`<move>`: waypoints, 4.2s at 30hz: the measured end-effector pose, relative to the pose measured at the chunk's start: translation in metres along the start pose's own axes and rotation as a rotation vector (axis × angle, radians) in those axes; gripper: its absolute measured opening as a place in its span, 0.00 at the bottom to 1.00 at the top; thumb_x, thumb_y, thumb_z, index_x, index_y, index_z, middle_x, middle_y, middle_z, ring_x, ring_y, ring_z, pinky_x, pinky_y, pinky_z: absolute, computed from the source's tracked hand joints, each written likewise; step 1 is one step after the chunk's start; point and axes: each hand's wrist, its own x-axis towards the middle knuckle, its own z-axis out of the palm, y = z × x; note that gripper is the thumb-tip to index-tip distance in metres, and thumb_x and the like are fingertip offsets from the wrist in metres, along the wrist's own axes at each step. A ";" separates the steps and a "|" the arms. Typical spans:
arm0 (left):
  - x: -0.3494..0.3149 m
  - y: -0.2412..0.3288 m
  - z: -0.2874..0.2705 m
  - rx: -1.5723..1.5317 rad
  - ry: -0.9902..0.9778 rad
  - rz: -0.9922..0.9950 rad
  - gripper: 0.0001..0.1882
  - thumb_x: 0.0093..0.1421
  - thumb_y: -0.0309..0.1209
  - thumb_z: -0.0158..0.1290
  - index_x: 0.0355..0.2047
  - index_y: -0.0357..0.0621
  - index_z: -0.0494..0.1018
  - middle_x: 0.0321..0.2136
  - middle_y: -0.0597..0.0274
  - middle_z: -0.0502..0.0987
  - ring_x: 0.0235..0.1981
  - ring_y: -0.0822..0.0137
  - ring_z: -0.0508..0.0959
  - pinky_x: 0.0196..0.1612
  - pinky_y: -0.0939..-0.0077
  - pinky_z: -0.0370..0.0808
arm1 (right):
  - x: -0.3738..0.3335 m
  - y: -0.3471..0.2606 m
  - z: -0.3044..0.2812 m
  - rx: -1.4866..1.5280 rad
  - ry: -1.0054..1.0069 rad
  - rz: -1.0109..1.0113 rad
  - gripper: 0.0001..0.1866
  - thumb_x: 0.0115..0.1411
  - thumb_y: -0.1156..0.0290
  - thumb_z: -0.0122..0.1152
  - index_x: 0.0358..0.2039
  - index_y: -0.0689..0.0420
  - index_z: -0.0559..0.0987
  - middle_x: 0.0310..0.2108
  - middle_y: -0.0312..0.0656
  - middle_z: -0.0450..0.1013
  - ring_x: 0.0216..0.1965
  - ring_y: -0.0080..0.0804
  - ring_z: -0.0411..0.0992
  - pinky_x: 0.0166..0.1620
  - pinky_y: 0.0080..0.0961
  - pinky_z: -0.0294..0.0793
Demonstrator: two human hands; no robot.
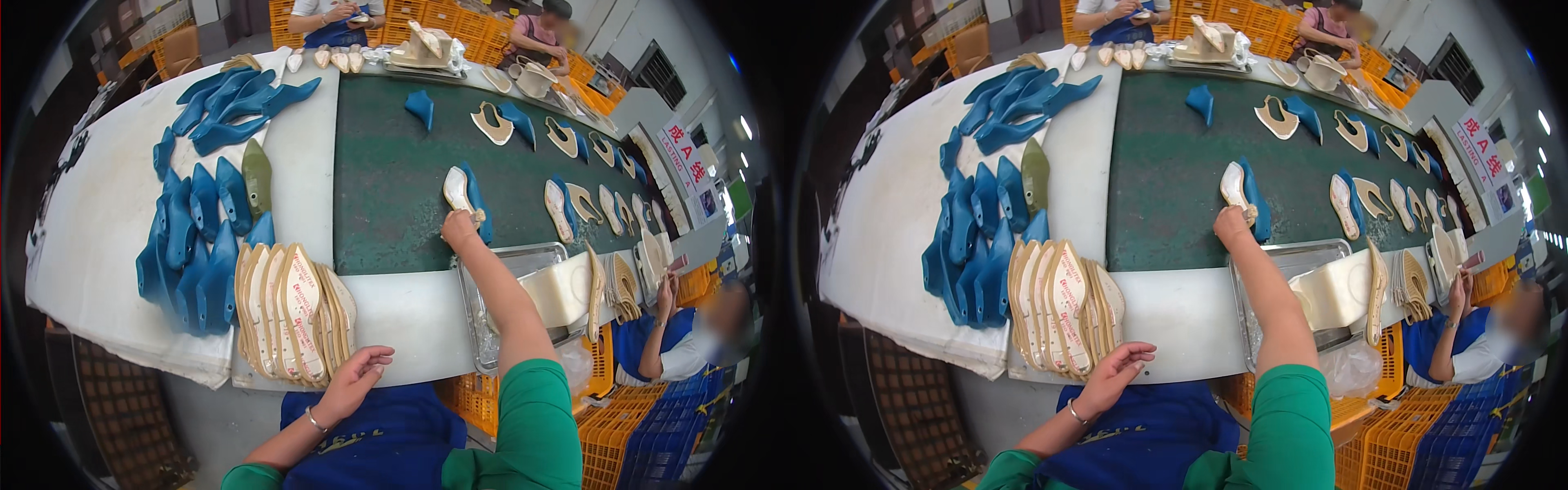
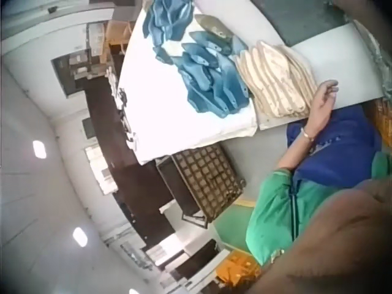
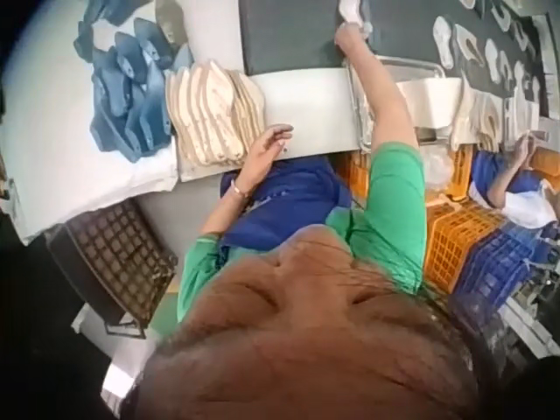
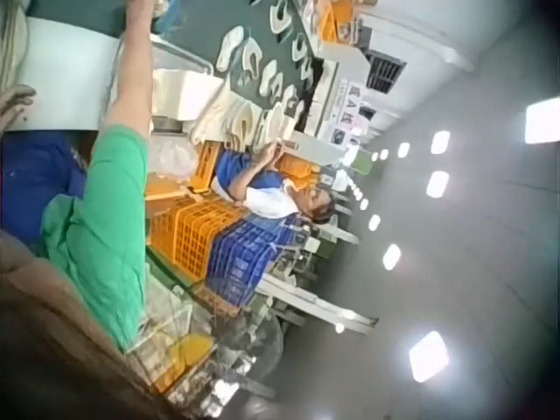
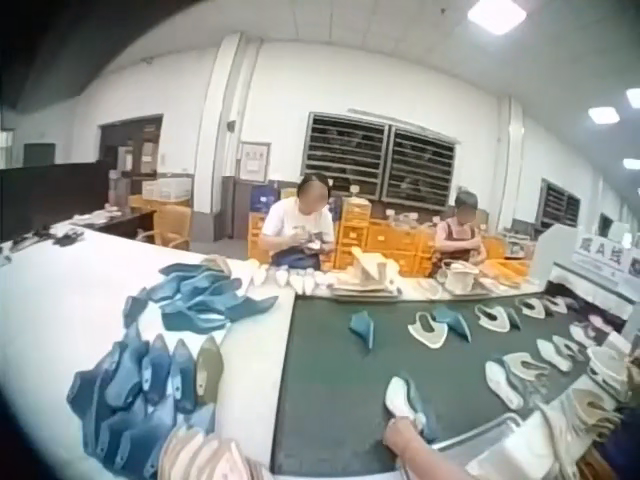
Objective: Applying adhesive or glue to shoe soles and components using a brush during manufacturing.
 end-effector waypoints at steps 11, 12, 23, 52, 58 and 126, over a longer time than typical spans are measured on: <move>-0.004 0.005 -0.006 0.006 0.043 -0.029 0.18 0.67 0.24 0.43 0.57 0.37 0.65 0.54 0.61 0.71 0.55 0.70 0.71 0.56 0.76 0.66 | 0.001 0.004 -0.009 0.294 -0.258 0.205 0.11 0.58 0.70 0.57 0.38 0.48 0.85 0.40 0.37 0.80 0.43 0.36 0.79 0.36 0.33 0.77; -0.005 0.006 -0.006 0.007 0.056 -0.028 0.18 0.67 0.24 0.43 0.57 0.37 0.65 0.54 0.61 0.71 0.55 0.70 0.71 0.56 0.76 0.66 | -0.001 0.006 -0.007 0.297 -0.250 0.195 0.11 0.58 0.70 0.57 0.38 0.48 0.85 0.40 0.37 0.80 0.43 0.36 0.79 0.36 0.33 0.77; -0.040 0.013 -0.010 0.022 0.150 0.096 0.19 0.67 0.22 0.43 0.57 0.36 0.66 0.52 0.62 0.72 0.54 0.70 0.71 0.59 0.75 0.66 | -0.030 0.038 -0.074 0.435 -0.001 0.192 0.06 0.53 0.67 0.62 0.29 0.51 0.85 0.30 0.41 0.80 0.34 0.40 0.80 0.35 0.36 0.78; -0.020 0.018 -0.025 1.658 0.708 0.326 0.43 0.52 0.25 0.55 0.68 0.39 0.49 0.64 0.52 0.61 0.68 0.52 0.56 0.66 0.38 0.41 | -0.327 0.011 -0.070 1.628 0.590 1.028 0.08 0.58 0.69 0.62 0.33 0.61 0.78 0.24 0.41 0.76 0.27 0.24 0.74 0.33 0.25 0.72; -0.017 -0.003 -0.040 1.408 0.773 0.503 0.35 0.54 0.22 0.51 0.64 0.37 0.57 0.57 0.53 0.70 0.62 0.56 0.66 0.67 0.43 0.40 | -0.312 0.003 -0.045 1.572 0.580 1.010 0.08 0.59 0.69 0.61 0.32 0.61 0.78 0.22 0.41 0.75 0.24 0.25 0.74 0.30 0.25 0.72; -0.053 0.006 -0.002 -0.403 -0.017 0.058 0.27 0.67 0.25 0.46 0.65 0.37 0.55 0.54 0.49 0.72 0.51 0.59 0.78 0.46 0.73 0.80 | -0.261 0.001 -0.265 1.834 0.833 0.156 0.03 0.59 0.77 0.60 0.29 0.62 0.76 0.25 0.39 0.74 0.25 0.19 0.70 0.29 0.19 0.68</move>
